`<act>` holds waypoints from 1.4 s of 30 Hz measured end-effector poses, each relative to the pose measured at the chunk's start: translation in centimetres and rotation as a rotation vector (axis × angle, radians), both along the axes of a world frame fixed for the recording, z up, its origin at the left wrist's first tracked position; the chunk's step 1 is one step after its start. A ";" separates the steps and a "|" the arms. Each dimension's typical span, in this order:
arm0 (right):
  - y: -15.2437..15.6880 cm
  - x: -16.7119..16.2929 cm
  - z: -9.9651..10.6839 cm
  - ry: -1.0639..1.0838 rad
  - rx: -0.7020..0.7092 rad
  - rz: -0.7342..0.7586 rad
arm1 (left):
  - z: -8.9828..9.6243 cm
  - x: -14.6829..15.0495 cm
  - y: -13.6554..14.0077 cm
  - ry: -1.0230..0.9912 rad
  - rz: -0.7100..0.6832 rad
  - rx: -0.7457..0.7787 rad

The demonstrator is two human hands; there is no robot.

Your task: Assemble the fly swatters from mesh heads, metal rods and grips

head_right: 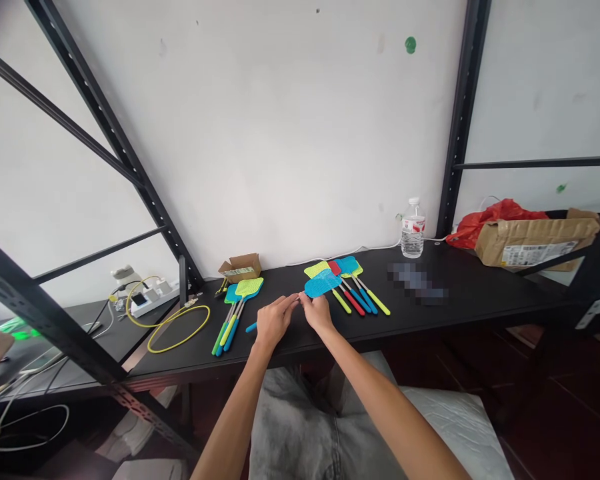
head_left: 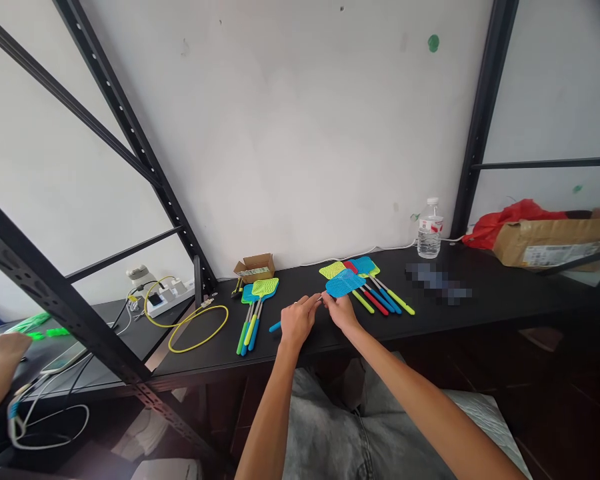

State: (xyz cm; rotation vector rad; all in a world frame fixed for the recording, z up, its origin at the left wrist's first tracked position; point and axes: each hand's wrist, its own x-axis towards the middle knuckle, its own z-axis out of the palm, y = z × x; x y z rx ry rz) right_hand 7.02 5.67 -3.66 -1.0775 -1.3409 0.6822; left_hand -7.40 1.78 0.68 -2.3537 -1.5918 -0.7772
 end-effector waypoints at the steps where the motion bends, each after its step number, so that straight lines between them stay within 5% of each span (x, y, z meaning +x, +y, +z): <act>1: -0.1 0.0 0.1 0.000 0.011 -0.005 | 0.0 0.1 0.0 -0.004 0.001 -0.011; 13: 0.1 0.9 0.7 0.491 -0.070 -0.081 | -0.2 -0.7 -0.2 -0.030 -0.003 0.021; 21: -0.9 0.4 1.1 0.158 -0.024 0.245 | 0.1 -0.4 -0.4 -0.032 -0.017 0.022; 34: -1.0 1.5 1.9 0.551 -0.019 -0.011 | -0.1 -0.6 -0.1 -0.014 -0.009 0.048; 42: -1.8 1.4 1.8 0.374 -0.041 0.141 | 0.1 -0.8 -0.3 -0.031 -0.006 0.063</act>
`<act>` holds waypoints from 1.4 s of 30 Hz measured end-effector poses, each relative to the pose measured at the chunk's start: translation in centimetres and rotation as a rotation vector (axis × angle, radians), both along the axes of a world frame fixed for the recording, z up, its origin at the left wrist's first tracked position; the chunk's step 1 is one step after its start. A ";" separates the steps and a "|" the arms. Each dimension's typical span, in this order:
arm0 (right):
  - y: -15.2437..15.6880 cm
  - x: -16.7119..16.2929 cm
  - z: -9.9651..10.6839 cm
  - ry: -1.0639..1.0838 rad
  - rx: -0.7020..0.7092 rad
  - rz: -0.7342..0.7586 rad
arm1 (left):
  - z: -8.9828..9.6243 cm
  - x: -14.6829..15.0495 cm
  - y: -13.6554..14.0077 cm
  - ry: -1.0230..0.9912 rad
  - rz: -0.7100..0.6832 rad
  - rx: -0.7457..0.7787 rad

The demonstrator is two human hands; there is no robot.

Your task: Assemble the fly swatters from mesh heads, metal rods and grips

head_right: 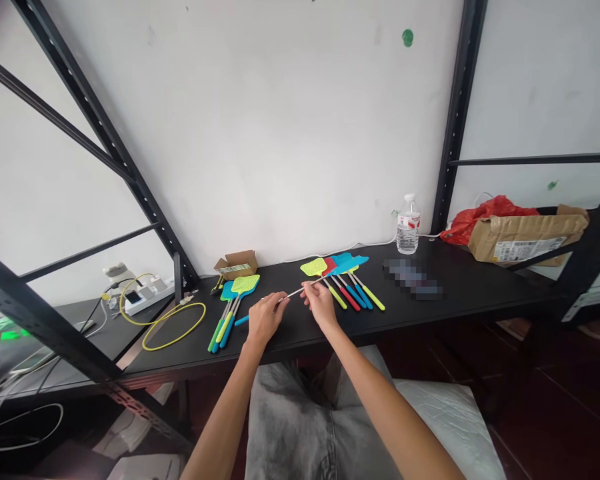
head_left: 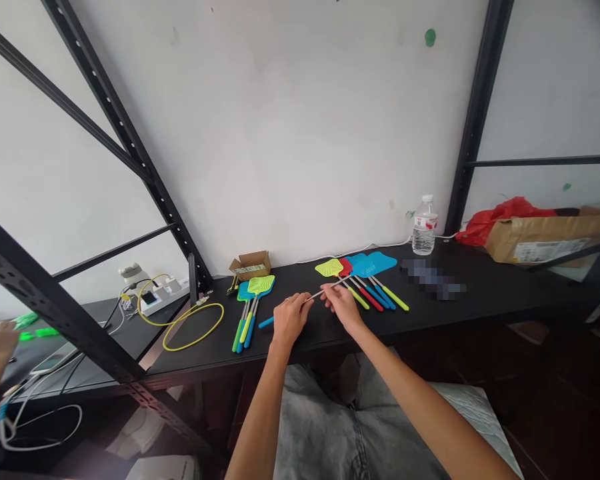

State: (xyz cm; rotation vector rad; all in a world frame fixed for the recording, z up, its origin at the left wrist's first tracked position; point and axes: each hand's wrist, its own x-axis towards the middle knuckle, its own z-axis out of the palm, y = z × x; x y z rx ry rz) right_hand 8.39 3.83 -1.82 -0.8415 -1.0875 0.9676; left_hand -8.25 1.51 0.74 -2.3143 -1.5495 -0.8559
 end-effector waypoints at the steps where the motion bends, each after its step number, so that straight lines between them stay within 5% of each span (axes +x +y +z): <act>1: -0.1 -0.1 0.0 -0.053 0.006 0.052 | 0.0 0.0 0.0 0.000 -0.020 -0.002; 5: -0.3 -0.3 -0.1 -0.195 0.024 0.178 | -0.4 0.1 0.1 -0.010 -0.103 0.007; 11: 0.1 -0.2 -0.7 -0.174 0.009 0.085 | -0.6 0.4 0.4 0.016 -0.084 0.014; 23: -0.1 1.4 -1.0 0.257 0.005 -0.289 | 0.0 -0.4 0.4 0.021 0.085 0.053; 29: -0.2 1.4 -0.9 0.417 0.007 -0.355 | -0.3 -0.4 0.5 -0.084 0.136 0.230; 36: -0.3 1.1 -0.7 0.370 -0.011 -0.313 | -0.3 -0.6 0.8 -0.066 0.039 0.248; 42: -1.2 0.4 0.0 -0.048 0.020 -0.008 | -0.4 0.0 0.2 -0.016 -0.168 0.180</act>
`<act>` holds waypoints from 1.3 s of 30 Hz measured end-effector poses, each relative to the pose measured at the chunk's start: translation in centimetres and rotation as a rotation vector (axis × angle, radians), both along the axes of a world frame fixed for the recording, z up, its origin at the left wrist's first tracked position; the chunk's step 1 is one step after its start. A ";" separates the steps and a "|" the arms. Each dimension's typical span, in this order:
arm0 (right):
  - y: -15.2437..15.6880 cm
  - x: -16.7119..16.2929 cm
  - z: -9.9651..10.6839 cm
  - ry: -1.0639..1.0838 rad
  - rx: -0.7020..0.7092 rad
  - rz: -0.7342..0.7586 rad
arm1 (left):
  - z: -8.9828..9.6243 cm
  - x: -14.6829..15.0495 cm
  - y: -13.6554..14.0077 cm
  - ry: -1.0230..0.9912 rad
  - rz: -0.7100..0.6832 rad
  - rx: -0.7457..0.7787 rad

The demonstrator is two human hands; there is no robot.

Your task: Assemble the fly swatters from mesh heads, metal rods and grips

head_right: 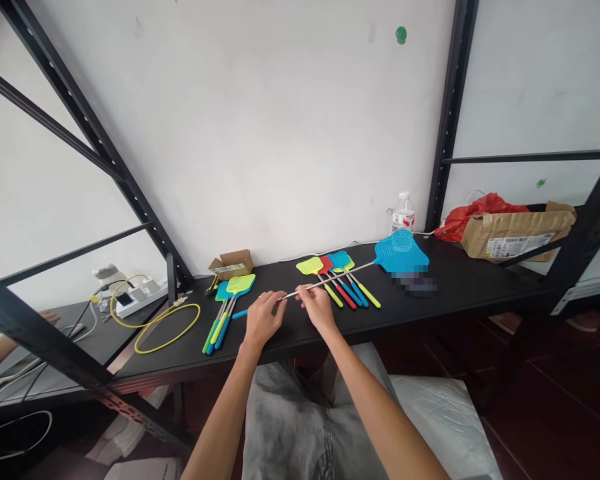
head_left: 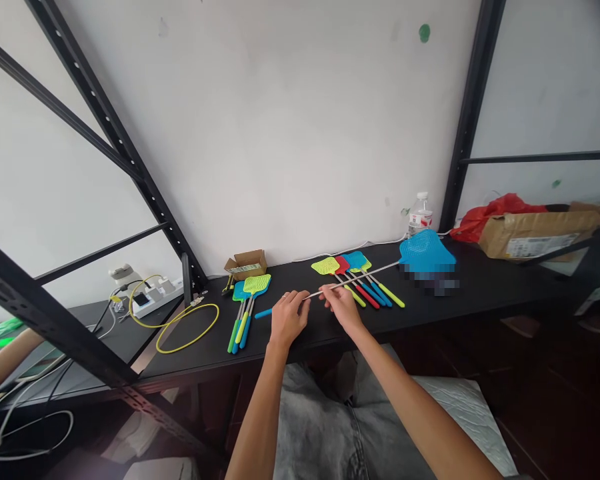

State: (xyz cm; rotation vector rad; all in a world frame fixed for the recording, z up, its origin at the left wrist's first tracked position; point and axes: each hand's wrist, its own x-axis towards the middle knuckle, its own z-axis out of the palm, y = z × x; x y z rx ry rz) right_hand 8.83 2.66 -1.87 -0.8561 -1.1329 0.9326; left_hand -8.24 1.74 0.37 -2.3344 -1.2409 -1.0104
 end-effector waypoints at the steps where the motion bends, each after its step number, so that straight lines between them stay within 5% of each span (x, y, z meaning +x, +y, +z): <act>1: -0.1 -0.1 0.1 -0.050 0.009 0.042 | -0.1 0.0 0.0 0.007 -0.022 -0.010; 13: 0.5 0.1 -0.3 -0.060 -0.049 0.045 | -0.8 0.0 1.1 0.002 0.057 0.008; 30: 0.9 0.7 -0.6 0.568 -0.034 -0.311 | -0.5 -1.1 0.9 -0.061 0.211 0.048; 39: 0.3 0.4 -0.1 0.257 -0.055 -0.151 | -0.2 -1.0 0.4 -0.056 0.144 0.037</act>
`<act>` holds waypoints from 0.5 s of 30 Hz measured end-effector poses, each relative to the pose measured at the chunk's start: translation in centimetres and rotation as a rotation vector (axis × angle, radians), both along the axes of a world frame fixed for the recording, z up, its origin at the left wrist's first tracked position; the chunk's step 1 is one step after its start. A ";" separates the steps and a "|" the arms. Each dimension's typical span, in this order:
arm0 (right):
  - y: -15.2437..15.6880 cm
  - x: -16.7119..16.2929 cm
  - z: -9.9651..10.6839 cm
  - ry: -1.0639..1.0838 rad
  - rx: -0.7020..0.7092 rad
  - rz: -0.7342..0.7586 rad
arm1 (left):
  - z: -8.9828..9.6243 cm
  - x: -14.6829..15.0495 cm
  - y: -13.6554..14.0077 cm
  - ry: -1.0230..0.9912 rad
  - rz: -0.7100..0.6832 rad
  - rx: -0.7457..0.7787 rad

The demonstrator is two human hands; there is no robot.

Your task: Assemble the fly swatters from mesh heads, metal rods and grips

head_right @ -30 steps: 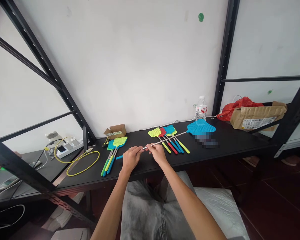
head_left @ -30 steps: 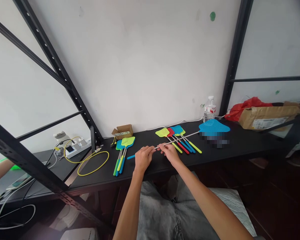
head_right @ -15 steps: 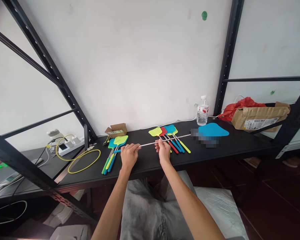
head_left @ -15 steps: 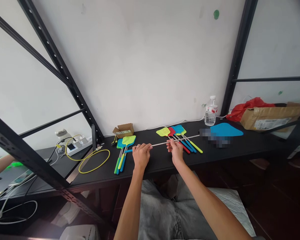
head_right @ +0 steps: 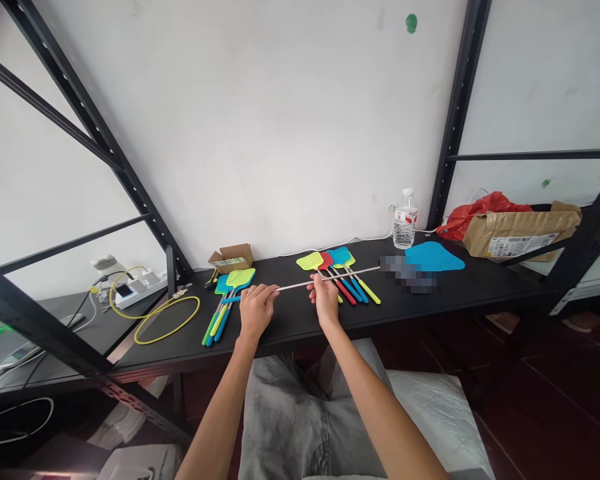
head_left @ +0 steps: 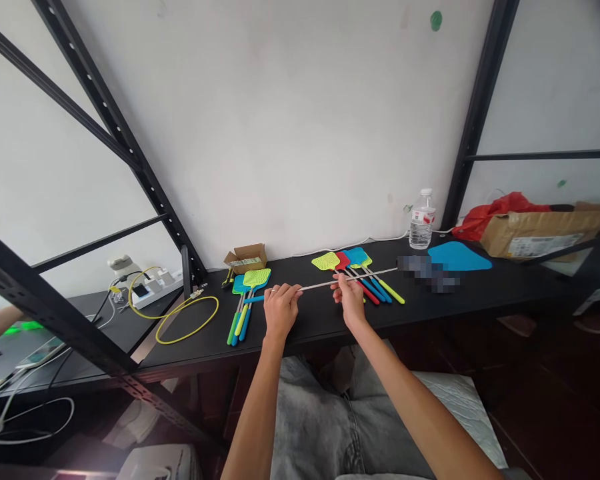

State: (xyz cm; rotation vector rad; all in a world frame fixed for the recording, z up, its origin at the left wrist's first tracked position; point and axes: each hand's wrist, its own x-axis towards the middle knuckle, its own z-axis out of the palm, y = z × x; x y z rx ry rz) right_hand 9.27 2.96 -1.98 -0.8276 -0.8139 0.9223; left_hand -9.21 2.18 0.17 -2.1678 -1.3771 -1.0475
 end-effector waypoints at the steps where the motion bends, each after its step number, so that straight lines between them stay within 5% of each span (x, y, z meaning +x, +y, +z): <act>1: -0.1 -0.1 0.1 -0.051 0.005 0.048 | 0.0 0.1 -0.1 0.005 -0.015 -0.002; 7: -0.6 -0.3 0.4 -0.278 0.049 0.241 | 0.1 0.3 -0.3 0.027 -0.068 -0.012; 15: -0.4 -0.3 0.3 -0.172 0.020 0.162 | -0.2 0.4 0.2 0.020 0.042 0.023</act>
